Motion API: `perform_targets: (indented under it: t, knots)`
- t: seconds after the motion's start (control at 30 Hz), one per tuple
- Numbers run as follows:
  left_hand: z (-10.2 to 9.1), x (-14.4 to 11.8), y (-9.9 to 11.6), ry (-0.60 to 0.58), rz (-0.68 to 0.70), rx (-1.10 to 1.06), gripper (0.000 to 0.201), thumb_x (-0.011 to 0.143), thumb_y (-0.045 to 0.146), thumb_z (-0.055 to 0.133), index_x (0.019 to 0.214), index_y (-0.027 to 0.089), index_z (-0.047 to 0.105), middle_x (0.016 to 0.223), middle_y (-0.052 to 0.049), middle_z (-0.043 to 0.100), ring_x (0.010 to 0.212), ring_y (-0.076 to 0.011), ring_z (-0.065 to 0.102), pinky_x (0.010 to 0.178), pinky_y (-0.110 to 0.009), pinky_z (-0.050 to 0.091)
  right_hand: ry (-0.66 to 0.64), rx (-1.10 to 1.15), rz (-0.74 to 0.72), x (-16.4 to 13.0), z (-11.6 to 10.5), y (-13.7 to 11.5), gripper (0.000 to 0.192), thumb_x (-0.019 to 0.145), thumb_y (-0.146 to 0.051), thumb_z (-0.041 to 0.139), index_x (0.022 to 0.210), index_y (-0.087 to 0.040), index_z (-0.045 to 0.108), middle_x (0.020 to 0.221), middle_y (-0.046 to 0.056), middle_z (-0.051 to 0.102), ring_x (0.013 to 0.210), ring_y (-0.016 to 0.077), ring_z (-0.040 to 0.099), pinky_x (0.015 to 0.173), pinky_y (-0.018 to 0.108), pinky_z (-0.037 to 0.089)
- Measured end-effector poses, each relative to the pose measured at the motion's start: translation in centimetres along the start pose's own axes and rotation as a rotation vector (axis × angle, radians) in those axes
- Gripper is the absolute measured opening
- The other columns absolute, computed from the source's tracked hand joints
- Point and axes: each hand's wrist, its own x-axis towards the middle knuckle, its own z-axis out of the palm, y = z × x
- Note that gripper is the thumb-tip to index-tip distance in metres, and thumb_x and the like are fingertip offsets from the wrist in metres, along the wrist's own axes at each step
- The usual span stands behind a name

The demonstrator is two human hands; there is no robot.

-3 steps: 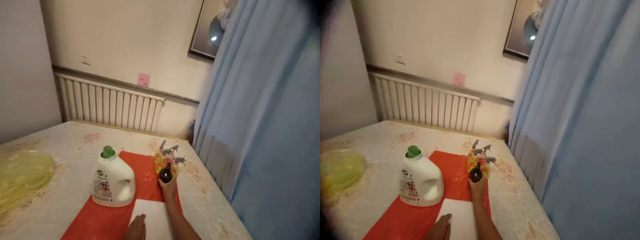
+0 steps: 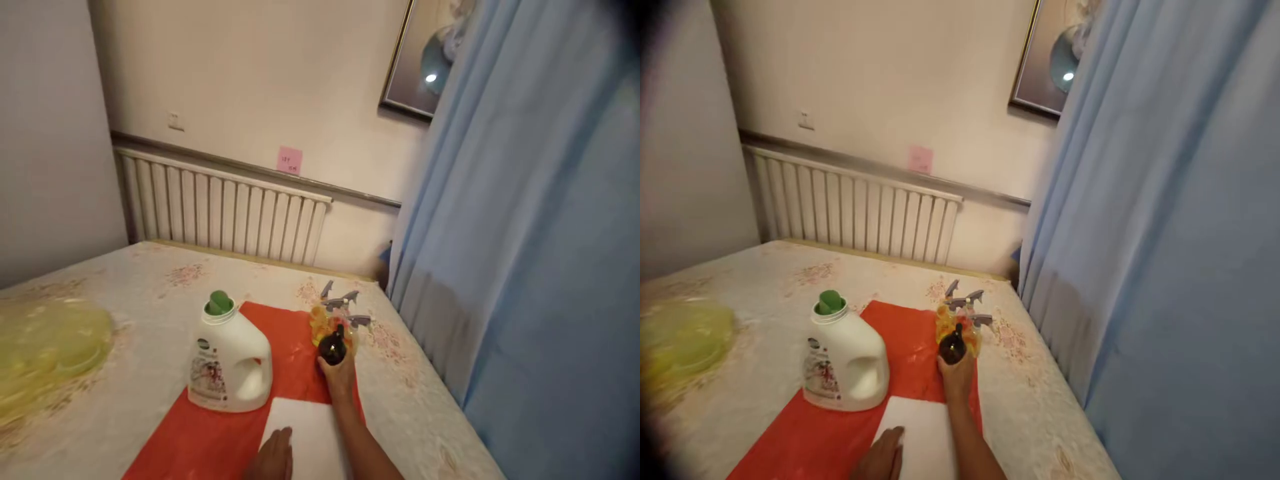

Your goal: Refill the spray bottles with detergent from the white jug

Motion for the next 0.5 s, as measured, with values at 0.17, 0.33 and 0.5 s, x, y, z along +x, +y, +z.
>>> perform_targets:
  t: [0.17,0.33,0.5]
  knots:
    - [-1.2,1.0,0.7,0.035,-0.058,-0.045,0.032,0.099,0.019,0.031,0.109,0.018,0.061,0.089,-0.007,0.079,0.078,-0.0172,0.077,0.063,-0.022,0.06,-0.04,-0.009,0.006,-0.9,-1.0,-2.0,0.076,0.053,-0.035,0.079,0.121,-0.006,0.059,0.118,0.021,0.068,0.11,0.0351,0.065,0.098,0.044,0.05]
    - [-1.0,0.9,1.0,-0.049,-0.164,-0.133,0.031,0.096,0.018,0.036,0.109,0.018,0.063,0.092,-0.008,0.079,0.081,-0.0201,0.076,0.067,-0.027,0.061,-0.086,0.014,0.013,-3.4,-2.7,-4.1,0.073,0.056,-0.032,0.078,0.124,-0.011,0.059,0.112,0.014,0.072,0.102,0.031,0.069,0.092,0.039,0.054]
    - [-2.6,1.9,1.1,-0.333,-0.357,-0.323,0.036,0.095,0.019,0.033,0.116,0.016,0.061,0.109,-0.013,0.075,0.093,-0.0223,0.074,0.079,-0.032,0.059,-0.126,0.053,0.032,-6.0,-5.1,-5.6,0.07,0.055,-0.028,0.078,0.122,-0.014,0.061,0.114,0.012,0.073,0.106,0.0313,0.068,0.093,0.038,0.054]
